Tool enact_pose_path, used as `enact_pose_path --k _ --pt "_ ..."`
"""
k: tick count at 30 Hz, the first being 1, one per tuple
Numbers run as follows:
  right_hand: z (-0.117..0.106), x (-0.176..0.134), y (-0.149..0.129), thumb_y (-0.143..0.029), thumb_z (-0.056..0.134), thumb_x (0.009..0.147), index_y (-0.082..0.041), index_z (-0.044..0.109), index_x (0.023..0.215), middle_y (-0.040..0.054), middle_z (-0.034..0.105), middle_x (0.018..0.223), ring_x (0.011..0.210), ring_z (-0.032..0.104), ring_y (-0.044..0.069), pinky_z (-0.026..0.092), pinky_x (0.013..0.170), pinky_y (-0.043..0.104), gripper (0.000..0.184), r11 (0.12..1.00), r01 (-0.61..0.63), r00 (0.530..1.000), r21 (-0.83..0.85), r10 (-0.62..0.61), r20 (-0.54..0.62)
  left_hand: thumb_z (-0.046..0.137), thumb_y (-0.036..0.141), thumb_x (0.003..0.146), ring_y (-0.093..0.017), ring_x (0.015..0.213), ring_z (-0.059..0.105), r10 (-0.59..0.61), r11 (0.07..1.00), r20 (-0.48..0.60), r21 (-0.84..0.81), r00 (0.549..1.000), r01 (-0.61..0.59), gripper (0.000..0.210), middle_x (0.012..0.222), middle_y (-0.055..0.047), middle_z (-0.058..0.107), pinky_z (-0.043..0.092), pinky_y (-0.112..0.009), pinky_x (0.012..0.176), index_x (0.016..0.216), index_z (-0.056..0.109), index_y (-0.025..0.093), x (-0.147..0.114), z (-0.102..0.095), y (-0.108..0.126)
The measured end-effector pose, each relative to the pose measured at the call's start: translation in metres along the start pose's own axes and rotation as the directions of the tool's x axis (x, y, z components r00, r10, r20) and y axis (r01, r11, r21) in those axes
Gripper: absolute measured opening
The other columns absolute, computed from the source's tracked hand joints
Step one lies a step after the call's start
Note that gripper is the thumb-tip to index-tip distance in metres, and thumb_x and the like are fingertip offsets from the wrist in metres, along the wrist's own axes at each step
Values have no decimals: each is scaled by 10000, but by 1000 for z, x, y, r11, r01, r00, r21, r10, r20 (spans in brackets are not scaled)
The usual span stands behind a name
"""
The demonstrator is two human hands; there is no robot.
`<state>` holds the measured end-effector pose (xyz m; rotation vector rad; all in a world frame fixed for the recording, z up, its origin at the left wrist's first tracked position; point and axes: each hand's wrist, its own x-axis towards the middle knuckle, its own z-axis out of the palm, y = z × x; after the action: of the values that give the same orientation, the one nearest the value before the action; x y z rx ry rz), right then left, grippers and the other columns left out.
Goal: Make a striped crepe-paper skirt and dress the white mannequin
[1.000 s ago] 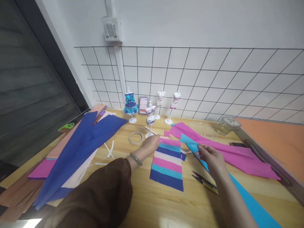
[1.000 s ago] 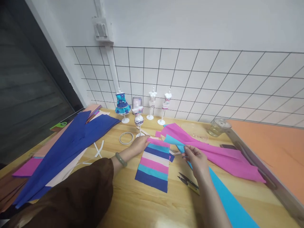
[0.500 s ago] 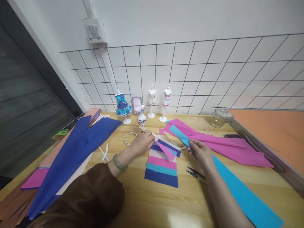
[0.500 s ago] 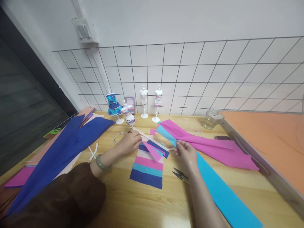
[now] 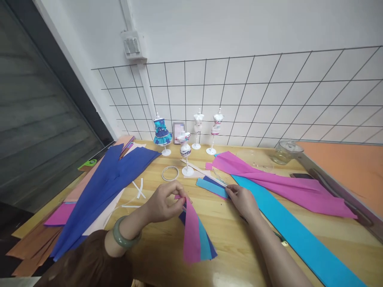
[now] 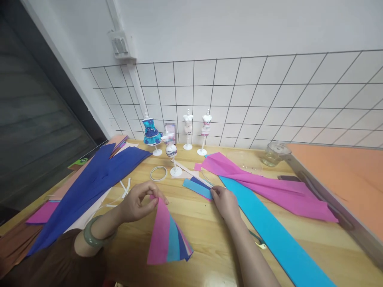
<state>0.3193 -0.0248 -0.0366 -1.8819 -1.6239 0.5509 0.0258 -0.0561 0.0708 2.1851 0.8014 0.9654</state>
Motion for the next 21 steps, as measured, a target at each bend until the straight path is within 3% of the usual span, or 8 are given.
enact_pose_path --k 4,8,12,15,17,19,21 --pt "-28 -14 7 -388 464 803 -211 680 993 114 649 1091 904 623 266 410 703 319 338 983 -15 1000 -185 15 -1 562 207 775 -135 687 601 -180 975 -89 -148 980 166 108 734 -39 613 460 -247 632 854 503 161 -6 -6 -6" --pt "-55 -42 26 -363 548 730 -200 705 801 130 690 914 802 632 290 399 630 325 237 956 -28 993 -292 60 101 624 295 753 -85 531 518 -330 924 -151 -254 932 286 255 615 26 544 388 -189 501 945 520 165 -10 -17 -10" --pt "-62 -70 40 -316 563 710 -228 680 698 78 703 807 723 633 241 411 592 289 147 957 6 975 -290 59 215 636 322 746 -56 465 422 -359 908 -196 -301 912 292 303 552 62 473 340 -168 455 993 535 180 -10 -28 -14" --pt "-64 -80 37 -291 570 704 -244 662 650 28 699 709 634 616 203 391 527 261 116 975 -17 956 -221 80 282 640 313 744 -57 474 415 -369 905 -196 -300 908 303 323 560 62 465 347 -169 459 1022 544 179 -10 -32 -19" --pt "-64 -77 26 -304 622 669 -231 618 549 5 646 567 517 555 177 337 461 256 140 996 -62 951 -69 80 298 634 319 748 -68 512 454 -383 894 -174 -317 907 317 336 604 45 506 380 -179 488 1038 545 175 -10 -33 -22" --pt "-61 -65 10 -345 681 634 -215 568 484 -16 572 468 441 479 144 295 428 251 229 985 -100 961 143 58 271 626 325 755 -77 557 486 -394 886 -161 -328 905 327 333 660 26 545 405 -185 516 1039 549 170 -10 -33 -24" --pt "-53 -44 -8 -416 687 652 -207 568 515 -26 562 478 461 487 137 328 444 246 277 967 -101 968 234 41 249 624 321 758 -70 564 479 -391 892 -164 -311 906 329 323 672 26 543 398 -177 517 1034 560 165 -11 -33 -26"
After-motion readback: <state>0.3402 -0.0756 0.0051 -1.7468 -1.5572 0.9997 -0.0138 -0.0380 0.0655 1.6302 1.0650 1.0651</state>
